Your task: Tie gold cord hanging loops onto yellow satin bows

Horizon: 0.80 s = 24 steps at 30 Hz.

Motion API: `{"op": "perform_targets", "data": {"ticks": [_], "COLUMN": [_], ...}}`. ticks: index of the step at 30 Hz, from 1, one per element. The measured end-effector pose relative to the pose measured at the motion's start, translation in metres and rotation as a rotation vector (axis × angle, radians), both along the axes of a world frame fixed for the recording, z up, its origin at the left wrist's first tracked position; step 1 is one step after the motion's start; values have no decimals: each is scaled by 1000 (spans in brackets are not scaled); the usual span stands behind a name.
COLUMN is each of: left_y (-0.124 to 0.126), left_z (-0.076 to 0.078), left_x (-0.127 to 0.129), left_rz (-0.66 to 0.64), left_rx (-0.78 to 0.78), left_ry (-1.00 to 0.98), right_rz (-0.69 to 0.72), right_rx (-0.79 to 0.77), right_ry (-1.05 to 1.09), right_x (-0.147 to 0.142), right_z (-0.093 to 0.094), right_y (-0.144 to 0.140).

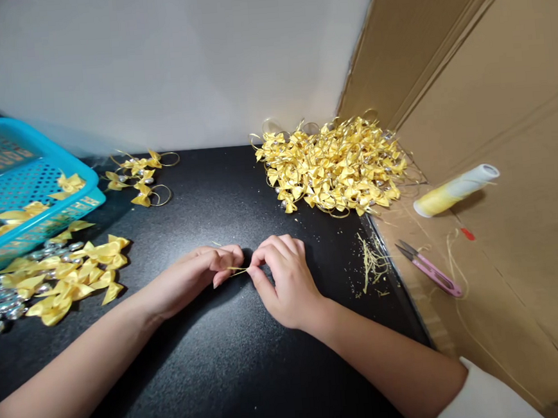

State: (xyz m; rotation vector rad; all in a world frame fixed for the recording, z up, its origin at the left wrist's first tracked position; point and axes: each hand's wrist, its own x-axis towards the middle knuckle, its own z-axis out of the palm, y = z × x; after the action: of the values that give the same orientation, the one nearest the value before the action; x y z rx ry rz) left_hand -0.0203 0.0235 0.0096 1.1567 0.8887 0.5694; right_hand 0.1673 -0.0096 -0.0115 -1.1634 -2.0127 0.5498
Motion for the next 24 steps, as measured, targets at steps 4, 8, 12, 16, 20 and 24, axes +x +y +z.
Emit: {"op": "perform_targets", "data": {"ticks": [4, 8, 12, 16, 20, 24], "left_y": [0, 1, 1, 1, 1, 1], "left_z": [1, 2, 6, 8, 6, 3], "left_x": [-1, -1, -1, 0, 1, 1], "left_rz": [-13, -32, -69, -69, -31, -3], "left_rx": [-7, -18, -2, -3, -15, -29], "left_ry": [1, 11, 24, 35, 34, 33], "right_rz": [-7, -11, -8, -37, 14, 43], "right_rx": [-3, -7, 0, -24, -46, -79], "right_ry": [4, 18, 29, 84, 120, 109], "right_x": [0, -1, -2, 0, 1, -2], "right_z": [0, 0, 0, -1, 1, 4], "right_y": [0, 1, 2, 4, 4, 3]}}
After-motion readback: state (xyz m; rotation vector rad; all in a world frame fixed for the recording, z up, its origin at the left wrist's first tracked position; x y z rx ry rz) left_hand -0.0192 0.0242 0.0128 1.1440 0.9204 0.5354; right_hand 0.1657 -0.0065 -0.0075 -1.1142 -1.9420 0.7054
